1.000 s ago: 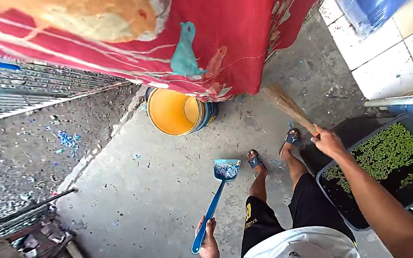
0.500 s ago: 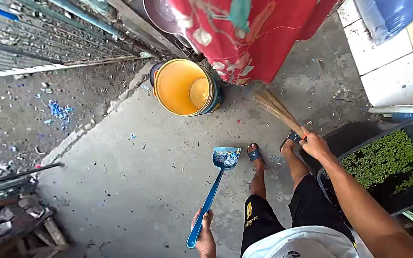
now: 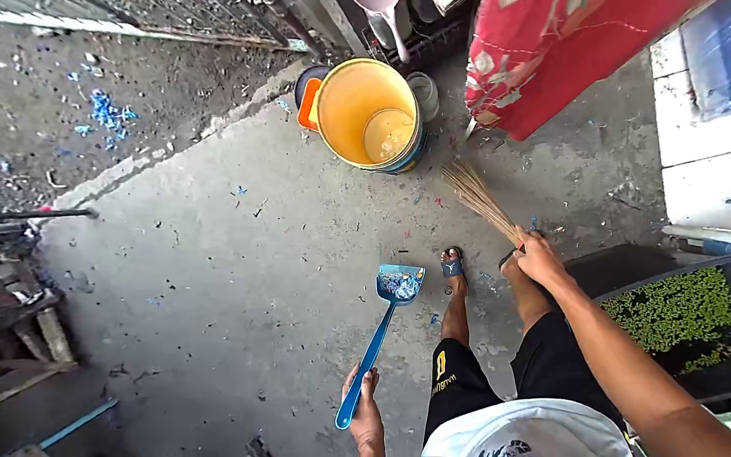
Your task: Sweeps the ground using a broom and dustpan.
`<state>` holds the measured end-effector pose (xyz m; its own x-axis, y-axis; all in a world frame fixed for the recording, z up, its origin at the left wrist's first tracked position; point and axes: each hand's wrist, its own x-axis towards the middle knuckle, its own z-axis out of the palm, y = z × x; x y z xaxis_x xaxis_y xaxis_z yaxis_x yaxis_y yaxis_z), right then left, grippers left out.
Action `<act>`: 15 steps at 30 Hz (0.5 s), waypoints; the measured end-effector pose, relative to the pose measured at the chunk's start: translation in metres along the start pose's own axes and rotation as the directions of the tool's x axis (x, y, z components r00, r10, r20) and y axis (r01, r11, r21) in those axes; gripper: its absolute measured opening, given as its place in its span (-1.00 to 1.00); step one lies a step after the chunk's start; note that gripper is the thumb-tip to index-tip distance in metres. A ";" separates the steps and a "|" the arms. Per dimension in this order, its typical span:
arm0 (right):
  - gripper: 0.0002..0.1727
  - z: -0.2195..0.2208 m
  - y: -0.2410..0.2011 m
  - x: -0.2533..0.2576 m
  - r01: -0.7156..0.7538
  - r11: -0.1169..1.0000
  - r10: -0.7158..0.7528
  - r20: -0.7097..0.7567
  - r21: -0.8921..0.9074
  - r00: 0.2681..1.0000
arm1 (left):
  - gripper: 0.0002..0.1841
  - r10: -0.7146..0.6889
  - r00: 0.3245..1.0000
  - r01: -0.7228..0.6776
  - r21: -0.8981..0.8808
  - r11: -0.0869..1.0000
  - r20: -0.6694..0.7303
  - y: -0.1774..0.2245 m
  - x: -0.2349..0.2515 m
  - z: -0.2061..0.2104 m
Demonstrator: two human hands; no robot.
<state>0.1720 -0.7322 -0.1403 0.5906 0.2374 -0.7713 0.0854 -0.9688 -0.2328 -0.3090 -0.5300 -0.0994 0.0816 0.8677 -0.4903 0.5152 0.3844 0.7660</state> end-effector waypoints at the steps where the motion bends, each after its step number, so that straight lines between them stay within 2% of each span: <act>1: -0.22 -0.005 -0.013 0.008 0.006 1.000 -0.006 -0.026 0.008 1.000 | -0.51 0.002 1.000 -0.002 -0.001 1.000 -0.008 -0.003 0.000 -0.003; 3: -0.20 -0.010 -0.037 0.049 0.059 0.998 -0.058 -0.105 0.001 0.993 | -0.52 0.004 1.000 -0.004 -0.004 1.000 -0.021 -0.012 0.002 -0.006; 5: -0.18 -0.009 -0.059 0.098 0.098 0.995 -0.101 -0.126 -0.037 0.987 | -0.51 -0.001 1.000 0.001 0.009 1.000 -0.021 -0.022 0.000 -0.006; 8: -0.17 0.007 -0.073 0.134 0.108 0.979 -0.109 0.005 -0.171 0.994 | -0.49 0.004 1.000 -0.004 0.024 1.000 -0.019 -0.031 -0.005 -0.007; 11: -0.35 0.018 -0.055 0.082 0.154 0.963 -0.139 0.081 -0.220 0.987 | -0.48 -0.008 1.000 0.008 0.014 1.000 -0.015 -0.034 -0.008 -0.010; 13: -0.27 0.021 -0.023 0.027 0.132 0.982 -0.129 0.036 -0.137 0.991 | -0.48 -0.010 1.000 0.010 0.005 1.000 -0.011 -0.034 -0.008 -0.011; 15: -0.21 0.018 0.009 -0.014 0.049 0.997 -0.049 0.000 -0.062 0.999 | -0.48 -0.003 1.000 0.003 -0.014 1.000 0.006 -0.033 -0.006 -0.013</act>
<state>0.1498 -0.7430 -0.1424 0.5855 0.2850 -0.7589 0.1640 -0.9584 -0.2335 -0.3373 -0.5438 -0.1168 0.0847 0.8647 -0.4951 0.5037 0.3915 0.7700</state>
